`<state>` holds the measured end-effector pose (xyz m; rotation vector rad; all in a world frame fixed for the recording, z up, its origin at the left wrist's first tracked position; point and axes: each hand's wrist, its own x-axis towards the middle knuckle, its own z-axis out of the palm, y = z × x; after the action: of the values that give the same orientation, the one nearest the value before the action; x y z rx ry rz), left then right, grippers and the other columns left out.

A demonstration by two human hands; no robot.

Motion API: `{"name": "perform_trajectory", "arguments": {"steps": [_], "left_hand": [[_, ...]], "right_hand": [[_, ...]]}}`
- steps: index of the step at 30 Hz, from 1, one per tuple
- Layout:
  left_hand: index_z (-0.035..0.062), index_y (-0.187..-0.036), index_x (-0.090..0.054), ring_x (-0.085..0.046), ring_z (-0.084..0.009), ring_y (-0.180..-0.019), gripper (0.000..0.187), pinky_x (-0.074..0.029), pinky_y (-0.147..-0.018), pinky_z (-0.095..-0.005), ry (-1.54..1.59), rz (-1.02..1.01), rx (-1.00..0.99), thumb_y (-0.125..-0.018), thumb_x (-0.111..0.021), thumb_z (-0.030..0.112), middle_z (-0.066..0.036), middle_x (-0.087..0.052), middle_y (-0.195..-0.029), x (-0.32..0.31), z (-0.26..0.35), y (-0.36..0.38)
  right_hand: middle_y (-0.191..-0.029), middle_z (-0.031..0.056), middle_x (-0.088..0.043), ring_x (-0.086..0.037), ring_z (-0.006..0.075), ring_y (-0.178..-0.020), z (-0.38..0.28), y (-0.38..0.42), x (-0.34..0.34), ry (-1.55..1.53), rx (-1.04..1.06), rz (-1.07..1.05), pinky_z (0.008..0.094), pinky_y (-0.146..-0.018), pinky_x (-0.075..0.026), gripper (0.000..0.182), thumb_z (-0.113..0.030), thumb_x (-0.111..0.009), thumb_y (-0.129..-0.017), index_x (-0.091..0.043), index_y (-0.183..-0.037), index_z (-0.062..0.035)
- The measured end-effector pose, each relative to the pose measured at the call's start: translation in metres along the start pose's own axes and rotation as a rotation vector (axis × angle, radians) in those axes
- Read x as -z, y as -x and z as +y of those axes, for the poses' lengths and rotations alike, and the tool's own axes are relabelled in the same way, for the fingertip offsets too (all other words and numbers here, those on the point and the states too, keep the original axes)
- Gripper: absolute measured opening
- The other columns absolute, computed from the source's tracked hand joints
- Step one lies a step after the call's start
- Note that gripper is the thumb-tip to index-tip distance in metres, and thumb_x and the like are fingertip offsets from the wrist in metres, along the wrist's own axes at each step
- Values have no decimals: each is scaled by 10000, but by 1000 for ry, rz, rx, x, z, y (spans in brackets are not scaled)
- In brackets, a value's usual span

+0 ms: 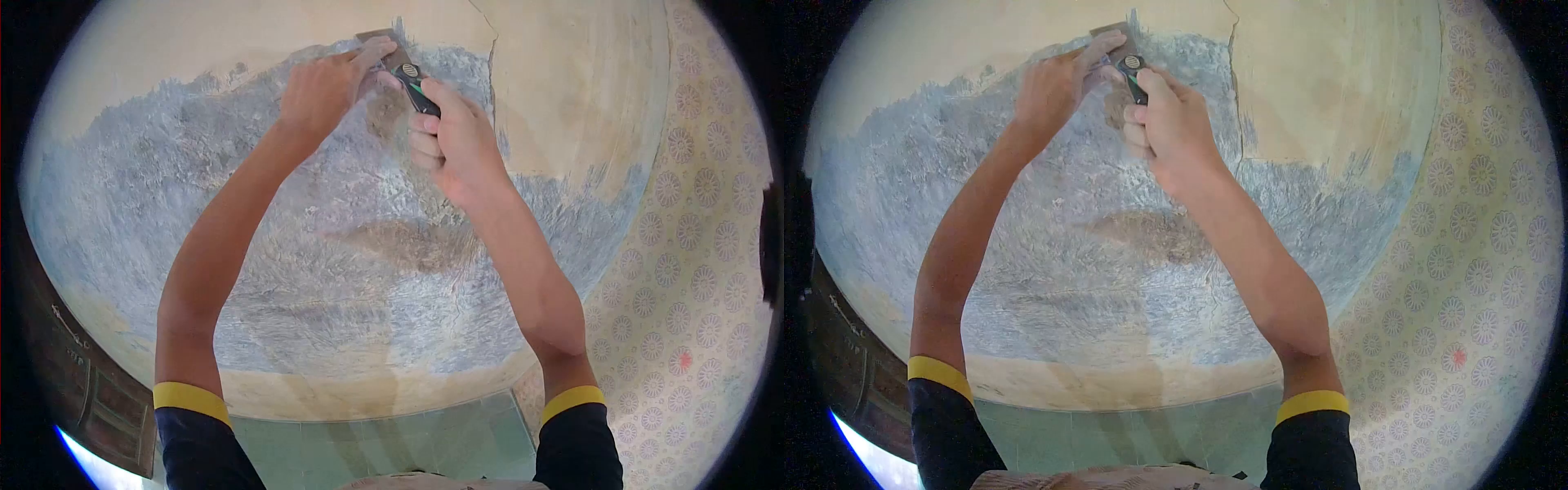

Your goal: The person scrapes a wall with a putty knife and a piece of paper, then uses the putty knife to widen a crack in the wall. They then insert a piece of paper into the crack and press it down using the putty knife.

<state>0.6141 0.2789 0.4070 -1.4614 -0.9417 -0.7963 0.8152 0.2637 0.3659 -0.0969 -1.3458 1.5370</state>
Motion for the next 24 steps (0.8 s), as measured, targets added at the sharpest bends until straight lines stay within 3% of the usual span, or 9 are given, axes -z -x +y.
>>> {"name": "perform_trajectory", "arguments": {"steps": [4,7,9,13,21,22,24], "left_hand": [[337,-1407,-528,-712,-335,-730,510,-569,-603,-421,-56,-109,66,-919,-661,403,-88,-747,-900,2,9,6],[342,-1414,-515,-714,-338,-736,516,-570,-604,-424,94,25,-47,-921,-661,390,-89,-751,-928,-7,2,13],[342,-1414,-513,-717,-338,-757,532,-567,-602,-422,-34,-37,66,-908,-677,373,-85,-754,-959,-8,-2,3],[331,-1411,-519,-720,-336,-783,545,-567,-610,-417,-9,-100,74,-895,-692,347,-80,-756,-994,-3,-2,9],[222,-1326,-591,-730,-296,-801,405,-580,-609,-388,40,3,-81,-941,-646,335,-24,-736,-1144,-2,2,13],[222,-1326,-591,-730,-296,-801,405,-580,-609,-388,38,7,-91,-941,-646,335,-24,-736,-1144,-3,1,11],[307,-1389,-558,-720,-331,-790,558,-570,-615,-410,71,53,-30,-868,-727,201,-89,-751,-1047,-4,0,2]], "right_hand": [[-639,-72,-371,-248,38,-476,6,4,7,-9,-7,26,250,-435,-176,201,-258,-522,-1037,-607,-1133,-103],[-638,-46,-393,-280,48,-471,13,4,7,80,-6,35,251,-435,-217,216,-249,-503,-1042,-612,-1119,-80],[-636,-46,-383,-276,48,-473,14,-11,2,74,67,16,252,-435,-214,229,-252,-496,-1042,-615,-1119,-72],[-644,-76,-371,-249,41,-484,7,5,0,25,-10,-24,250,-433,-175,193,-265,-546,-1030,-607,-1123,-107],[-631,-75,-375,-261,37,-475,13,12,0,26,24,28,245,-435,-175,171,-234,-526,-1041,-602,-1131,-111],[-631,-75,-375,-261,37,-475,15,6,2,22,34,29,245,-435,-175,171,-234,-526,-1041,-602,-1131,-111],[-634,-72,-387,-278,36,-480,15,-9,4,-1,48,-42,242,-438,-187,191,-221,-522,-1043,-591,-1181,-110]]}}
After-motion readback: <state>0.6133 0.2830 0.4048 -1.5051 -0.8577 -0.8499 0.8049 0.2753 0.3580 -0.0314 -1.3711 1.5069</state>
